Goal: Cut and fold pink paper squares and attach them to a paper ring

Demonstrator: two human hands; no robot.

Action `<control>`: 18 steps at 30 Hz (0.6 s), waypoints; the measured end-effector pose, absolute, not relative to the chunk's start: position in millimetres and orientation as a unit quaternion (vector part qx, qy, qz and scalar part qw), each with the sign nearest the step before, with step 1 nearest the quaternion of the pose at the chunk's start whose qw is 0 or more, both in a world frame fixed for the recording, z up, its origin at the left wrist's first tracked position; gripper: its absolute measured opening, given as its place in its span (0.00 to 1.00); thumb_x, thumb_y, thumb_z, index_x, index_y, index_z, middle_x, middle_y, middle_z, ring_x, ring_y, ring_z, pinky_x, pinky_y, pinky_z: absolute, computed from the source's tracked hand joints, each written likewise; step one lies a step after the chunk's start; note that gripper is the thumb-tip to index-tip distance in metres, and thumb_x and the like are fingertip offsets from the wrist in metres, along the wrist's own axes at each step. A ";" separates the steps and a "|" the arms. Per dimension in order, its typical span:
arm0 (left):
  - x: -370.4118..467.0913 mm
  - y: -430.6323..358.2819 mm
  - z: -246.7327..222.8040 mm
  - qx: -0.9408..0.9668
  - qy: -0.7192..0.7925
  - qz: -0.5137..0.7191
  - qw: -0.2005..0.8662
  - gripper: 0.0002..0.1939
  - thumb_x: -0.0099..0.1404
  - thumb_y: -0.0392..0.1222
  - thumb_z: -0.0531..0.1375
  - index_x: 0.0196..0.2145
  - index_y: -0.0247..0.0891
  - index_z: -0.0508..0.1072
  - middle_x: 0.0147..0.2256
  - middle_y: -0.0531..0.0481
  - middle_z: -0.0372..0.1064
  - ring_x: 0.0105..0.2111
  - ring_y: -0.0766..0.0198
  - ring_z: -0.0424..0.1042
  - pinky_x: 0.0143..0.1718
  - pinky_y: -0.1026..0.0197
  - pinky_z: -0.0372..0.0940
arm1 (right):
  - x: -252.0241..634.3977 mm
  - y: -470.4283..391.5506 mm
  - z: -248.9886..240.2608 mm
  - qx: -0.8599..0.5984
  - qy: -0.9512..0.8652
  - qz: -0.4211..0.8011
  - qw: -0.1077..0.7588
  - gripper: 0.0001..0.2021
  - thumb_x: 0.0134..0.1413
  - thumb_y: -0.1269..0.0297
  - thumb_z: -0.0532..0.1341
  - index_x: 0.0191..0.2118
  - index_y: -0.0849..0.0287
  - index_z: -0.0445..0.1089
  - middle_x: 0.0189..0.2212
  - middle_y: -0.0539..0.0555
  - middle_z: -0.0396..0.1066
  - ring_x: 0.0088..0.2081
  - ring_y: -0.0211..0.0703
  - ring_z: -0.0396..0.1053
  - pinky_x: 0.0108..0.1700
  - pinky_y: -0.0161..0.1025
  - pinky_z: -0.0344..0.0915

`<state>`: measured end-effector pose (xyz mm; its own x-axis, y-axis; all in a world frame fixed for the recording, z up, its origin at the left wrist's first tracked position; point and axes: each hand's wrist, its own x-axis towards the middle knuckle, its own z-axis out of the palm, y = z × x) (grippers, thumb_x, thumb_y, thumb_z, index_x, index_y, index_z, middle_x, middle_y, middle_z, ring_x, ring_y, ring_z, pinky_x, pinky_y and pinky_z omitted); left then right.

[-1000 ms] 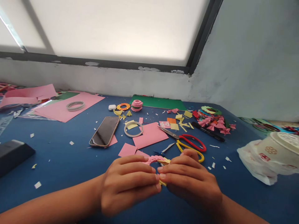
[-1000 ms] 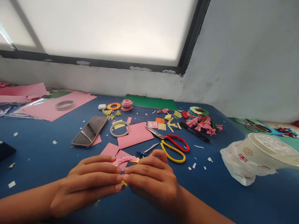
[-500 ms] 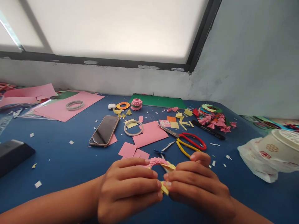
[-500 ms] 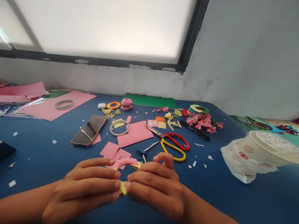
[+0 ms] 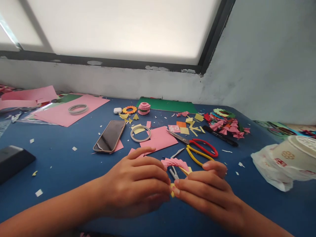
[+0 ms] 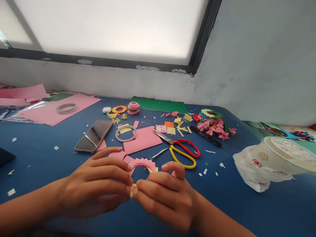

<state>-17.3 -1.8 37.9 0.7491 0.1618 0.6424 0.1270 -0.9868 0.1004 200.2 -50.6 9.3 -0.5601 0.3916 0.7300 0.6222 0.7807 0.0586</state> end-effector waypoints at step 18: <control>-24.4 3.3 33.2 0.933 0.005 0.350 -0.081 0.07 0.65 0.32 0.55 0.34 0.35 0.74 0.31 0.55 0.76 0.34 0.69 0.73 0.59 0.54 0.53 | 194.0 -47.4 15.8 -0.240 -0.862 -0.196 0.401 0.12 0.64 0.69 0.52 0.36 0.53 0.73 0.29 0.37 0.76 0.33 0.22 0.70 0.61 0.31 0.42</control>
